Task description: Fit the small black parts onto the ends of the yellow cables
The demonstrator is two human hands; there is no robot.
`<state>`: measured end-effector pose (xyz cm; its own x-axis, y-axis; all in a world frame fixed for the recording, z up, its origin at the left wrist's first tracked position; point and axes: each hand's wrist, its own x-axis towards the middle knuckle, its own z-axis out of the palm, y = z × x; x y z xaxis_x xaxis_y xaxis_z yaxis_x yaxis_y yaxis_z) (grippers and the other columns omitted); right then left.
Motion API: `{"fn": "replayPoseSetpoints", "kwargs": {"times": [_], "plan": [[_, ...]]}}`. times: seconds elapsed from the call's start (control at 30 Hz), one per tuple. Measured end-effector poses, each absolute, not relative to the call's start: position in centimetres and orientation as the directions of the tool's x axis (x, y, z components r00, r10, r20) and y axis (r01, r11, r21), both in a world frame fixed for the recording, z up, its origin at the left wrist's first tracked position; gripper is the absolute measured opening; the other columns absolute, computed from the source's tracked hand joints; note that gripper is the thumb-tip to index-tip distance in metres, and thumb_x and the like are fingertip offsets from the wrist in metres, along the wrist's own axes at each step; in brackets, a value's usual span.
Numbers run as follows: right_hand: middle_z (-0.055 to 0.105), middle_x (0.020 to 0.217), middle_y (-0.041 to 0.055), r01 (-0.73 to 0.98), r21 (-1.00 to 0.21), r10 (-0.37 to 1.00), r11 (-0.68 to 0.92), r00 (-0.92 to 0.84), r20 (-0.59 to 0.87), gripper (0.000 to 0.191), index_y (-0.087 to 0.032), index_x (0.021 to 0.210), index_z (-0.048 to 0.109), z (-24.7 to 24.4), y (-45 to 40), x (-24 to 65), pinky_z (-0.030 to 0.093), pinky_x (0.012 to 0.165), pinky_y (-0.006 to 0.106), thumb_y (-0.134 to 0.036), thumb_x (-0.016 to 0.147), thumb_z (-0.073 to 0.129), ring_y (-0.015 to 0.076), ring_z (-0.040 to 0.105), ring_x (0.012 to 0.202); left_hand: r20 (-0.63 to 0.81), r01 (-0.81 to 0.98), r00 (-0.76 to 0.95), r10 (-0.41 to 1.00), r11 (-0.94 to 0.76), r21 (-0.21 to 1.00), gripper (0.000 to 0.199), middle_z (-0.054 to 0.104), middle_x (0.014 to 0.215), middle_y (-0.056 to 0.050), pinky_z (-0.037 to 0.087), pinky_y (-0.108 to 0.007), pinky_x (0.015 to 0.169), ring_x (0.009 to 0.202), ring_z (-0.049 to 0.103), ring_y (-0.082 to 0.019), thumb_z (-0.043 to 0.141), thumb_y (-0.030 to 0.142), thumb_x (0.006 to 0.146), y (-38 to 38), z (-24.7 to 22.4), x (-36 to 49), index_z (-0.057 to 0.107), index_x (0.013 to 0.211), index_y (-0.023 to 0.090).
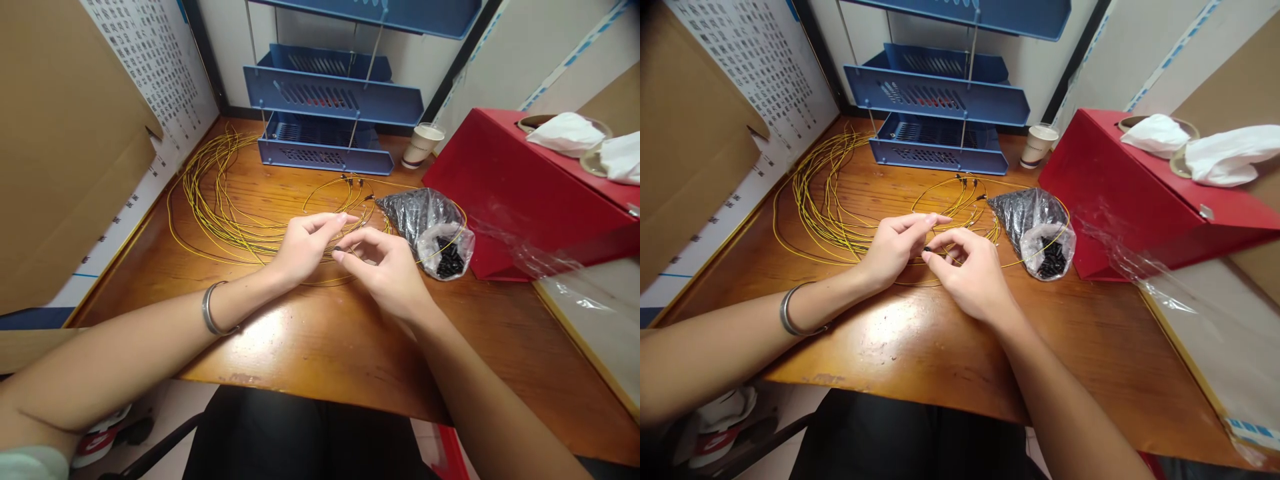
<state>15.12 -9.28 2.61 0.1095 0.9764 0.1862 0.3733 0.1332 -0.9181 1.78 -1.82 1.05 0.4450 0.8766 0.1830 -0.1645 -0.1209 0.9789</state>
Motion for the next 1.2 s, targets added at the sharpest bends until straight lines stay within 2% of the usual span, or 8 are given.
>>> {"fn": "replayPoseSetpoints", "kwargs": {"times": [0.1, 0.33, 0.6, 0.67, 0.73, 0.8, 0.97, 1.2], "plan": [[0.069, 0.077, 0.0001, 0.376, -0.916, 0.976, 0.141, 0.103, 0.192, 0.009, -0.017, 0.082, 0.070, 2.62, -9.36, 15.01, 0.043, 0.061, 0.029, -0.025, 0.077, 0.070, 0.0121, 0.055, 0.062, 0.172, -0.175, 0.432, 0.885, -0.104, 0.979, 0.030, 0.078, 0.085, -0.007, 0.053, -0.028, 0.083, 0.093, 0.070, -0.019, 0.069, 0.043, 0.087, -1.80, 1.10, 1.72, 0.081, 0.091, 0.015], [0.070, 0.083, 0.0008, 0.372, -0.914, 0.972, 0.164, 0.095, 0.213, 0.006, -0.018, 0.081, 0.068, 2.47, -9.38, 14.83, 0.046, 0.067, 0.030, -0.024, 0.078, 0.069, 0.0137, 0.058, 0.069, 0.181, -0.176, 0.513, 0.839, -0.103, 0.979, 0.028, 0.080, 0.100, -0.008, 0.054, -0.029, 0.084, 0.094, 0.071, -0.019, 0.069, 0.039, 0.088, -1.85, 0.93, 1.68, 0.082, 0.091, 0.015], [0.071, 0.089, 0.0023, 0.388, -0.906, 0.971, 0.168, 0.095, 0.220, 0.006, -0.018, 0.082, 0.069, 2.42, -9.47, 14.73, 0.047, 0.067, 0.030, -0.023, 0.078, 0.069, 0.0135, 0.060, 0.071, 0.176, -0.175, 0.496, 0.850, -0.101, 0.979, 0.028, 0.078, 0.093, -0.007, 0.052, -0.027, 0.079, 0.087, 0.068, -0.017, 0.068, 0.039, 0.088, -1.93, 1.24, 1.65, 0.081, 0.088, 0.014], [0.071, 0.090, 0.0026, 0.392, -0.903, 0.969, 0.176, 0.094, 0.229, 0.007, -0.018, 0.083, 0.070, 2.43, -9.50, 14.73, 0.046, 0.067, 0.029, -0.023, 0.079, 0.069, 0.0131, 0.060, 0.071, 0.167, -0.188, 0.499, 0.850, -0.082, 0.979, 0.030, 0.071, 0.072, -0.004, 0.048, -0.026, 0.067, 0.069, 0.061, -0.013, 0.068, 0.042, 0.088, -1.89, 1.19, 1.70, 0.081, 0.089, 0.014], [0.070, 0.088, 0.0020, 0.403, -0.897, 0.964, 0.183, 0.104, 0.243, 0.007, -0.018, 0.084, 0.070, 2.46, -9.51, 14.76, 0.045, 0.064, 0.029, -0.023, 0.079, 0.070, 0.0119, 0.058, 0.068, 0.136, -0.202, 0.490, 0.861, -0.040, 0.979, 0.036, 0.050, 0.050, 0.003, 0.037, -0.025, 0.053, 0.049, 0.043, -0.009, 0.067, 0.047, 0.087, -1.86, 1.15, 1.76, 0.080, 0.090, 0.014], [0.068, 0.085, 0.0010, 0.416, -0.888, 0.958, 0.194, 0.117, 0.264, 0.007, -0.018, 0.084, 0.070, 2.50, -9.53, 14.81, 0.043, 0.061, 0.028, -0.023, 0.079, 0.070, 0.0109, 0.055, 0.064, 0.125, -0.214, 0.464, 0.877, -0.026, 0.977, 0.039, 0.033, 0.045, 0.007, 0.027, -0.025, 0.047, 0.043, 0.027, -0.007, 0.065, 0.050, 0.087, -1.83, 1.14, 1.79, 0.078, 0.090, 0.014], [0.067, 0.083, 0.0004, 0.434, -0.875, 0.948, 0.214, 0.123, 0.293, 0.006, -0.019, 0.085, 0.071, 2.55, -9.60, 14.92, 0.043, 0.061, 0.028, -0.024, 0.081, 0.070, 0.0108, 0.054, 0.064, 0.127, -0.213, 0.431, 0.893, -0.036, 0.976, 0.032, 0.031, 0.047, 0.008, 0.020, -0.026, 0.046, 0.043, 0.022, -0.007, 0.065, 0.048, 0.085, -1.79, 1.11, 1.74, 0.073, 0.088, 0.016], [0.066, 0.081, -0.0002, 0.435, -0.874, 0.950, 0.217, 0.110, 0.291, 0.004, -0.019, 0.083, 0.070, 2.64, -9.61, 14.80, 0.041, 0.058, 0.027, -0.022, 0.080, 0.070, 0.0098, 0.052, 0.061, 0.126, -0.238, 0.440, 0.889, -0.020, 0.971, 0.031, 0.033, 0.048, 0.008, 0.019, -0.027, 0.047, 0.045, 0.023, -0.007, 0.072, 0.048, 0.079, -1.88, 1.15, 1.73, 0.068, 0.085, 0.018]]}}
